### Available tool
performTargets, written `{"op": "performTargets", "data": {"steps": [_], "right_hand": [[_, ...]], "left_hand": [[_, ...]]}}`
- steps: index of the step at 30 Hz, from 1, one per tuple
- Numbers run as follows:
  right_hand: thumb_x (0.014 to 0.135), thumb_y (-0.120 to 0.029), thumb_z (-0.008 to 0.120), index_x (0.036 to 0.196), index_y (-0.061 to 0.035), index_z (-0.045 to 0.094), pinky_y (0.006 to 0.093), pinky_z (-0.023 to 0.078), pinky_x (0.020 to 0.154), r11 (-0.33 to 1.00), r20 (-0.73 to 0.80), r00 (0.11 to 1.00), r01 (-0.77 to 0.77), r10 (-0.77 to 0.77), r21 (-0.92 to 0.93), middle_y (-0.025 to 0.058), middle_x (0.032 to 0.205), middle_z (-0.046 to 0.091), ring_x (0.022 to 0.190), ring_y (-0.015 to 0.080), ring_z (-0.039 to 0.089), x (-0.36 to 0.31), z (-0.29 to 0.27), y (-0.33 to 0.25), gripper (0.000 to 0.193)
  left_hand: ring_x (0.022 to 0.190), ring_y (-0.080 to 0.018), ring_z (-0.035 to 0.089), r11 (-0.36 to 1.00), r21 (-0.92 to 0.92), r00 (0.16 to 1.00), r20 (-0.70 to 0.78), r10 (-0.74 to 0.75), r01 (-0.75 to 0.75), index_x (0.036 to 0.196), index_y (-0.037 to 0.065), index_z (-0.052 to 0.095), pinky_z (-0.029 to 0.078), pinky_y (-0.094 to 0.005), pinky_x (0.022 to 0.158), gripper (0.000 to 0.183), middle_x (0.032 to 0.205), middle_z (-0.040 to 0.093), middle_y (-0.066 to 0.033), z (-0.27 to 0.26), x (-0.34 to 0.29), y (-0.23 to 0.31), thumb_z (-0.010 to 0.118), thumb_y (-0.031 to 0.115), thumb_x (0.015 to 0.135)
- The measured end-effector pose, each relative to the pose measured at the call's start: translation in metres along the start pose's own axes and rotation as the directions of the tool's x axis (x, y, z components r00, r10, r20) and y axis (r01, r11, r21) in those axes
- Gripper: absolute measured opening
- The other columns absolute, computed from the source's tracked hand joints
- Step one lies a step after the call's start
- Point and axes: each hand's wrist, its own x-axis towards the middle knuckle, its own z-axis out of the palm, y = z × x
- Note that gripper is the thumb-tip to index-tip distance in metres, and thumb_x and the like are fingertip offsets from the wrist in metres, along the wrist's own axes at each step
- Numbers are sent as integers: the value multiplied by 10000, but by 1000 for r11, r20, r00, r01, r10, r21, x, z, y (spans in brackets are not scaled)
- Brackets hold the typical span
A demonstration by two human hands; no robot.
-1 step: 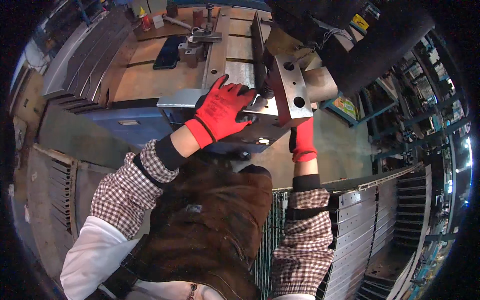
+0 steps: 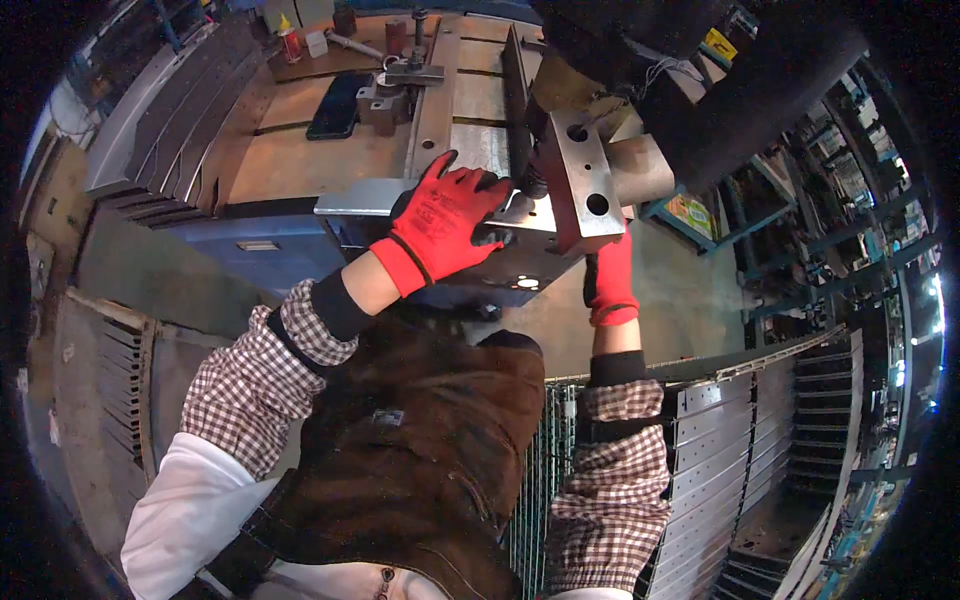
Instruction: The worker places metal plates onto a processing bed and uses a handheld pneumatic tool to fabricate the parts.
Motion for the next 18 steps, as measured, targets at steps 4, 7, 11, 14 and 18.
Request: {"op": "performTargets", "data": {"steps": [4,7,11,14,18], "right_hand": [[1034,-209,578,1354,8,604,320,441,1015,978,-232,956,-148,180,148,88,1326,600,1162,171,568,0,-16,-96,387],[1061,-221,493,1425,42,516,366,431,1071,963,-338,920,117,-197,-243,153,1357,597,1235,230,569,9,-50,-137,449],[1049,-183,487,1467,-20,506,425,408,1138,936,-386,856,347,-344,-64,191,1428,530,1311,314,545,19,-51,-224,450],[1048,-248,483,1483,1,471,416,427,1122,823,-301,768,547,-565,-151,183,1445,536,1318,305,552,21,-51,-262,501],[1060,-384,472,1485,1,466,399,457,1098,779,-166,762,600,-625,-180,162,1439,564,1308,284,574,29,-25,-329,574]], "left_hand": [[1170,-306,597,997,47,998,-12,-57,58,1394,142,570,244,-510,1211,705,1176,621,-141,-3,-15,-7,741,492,806],[1181,-303,595,998,41,999,13,-45,45,1392,145,572,243,-510,1210,697,1181,622,-140,-5,-11,-5,737,494,811],[1195,-302,592,998,11,998,9,-57,57,1391,146,572,242,-514,1210,699,1198,622,-138,-4,-14,-7,732,501,811],[1183,-308,589,1000,13,999,-32,-27,28,1341,133,604,244,-556,1196,660,1159,639,-146,2,-12,-7,712,520,817],[1184,-309,590,999,12,999,-27,-33,33,1352,130,599,241,-556,1198,672,1164,639,-150,2,-13,-9,712,522,818]]}}
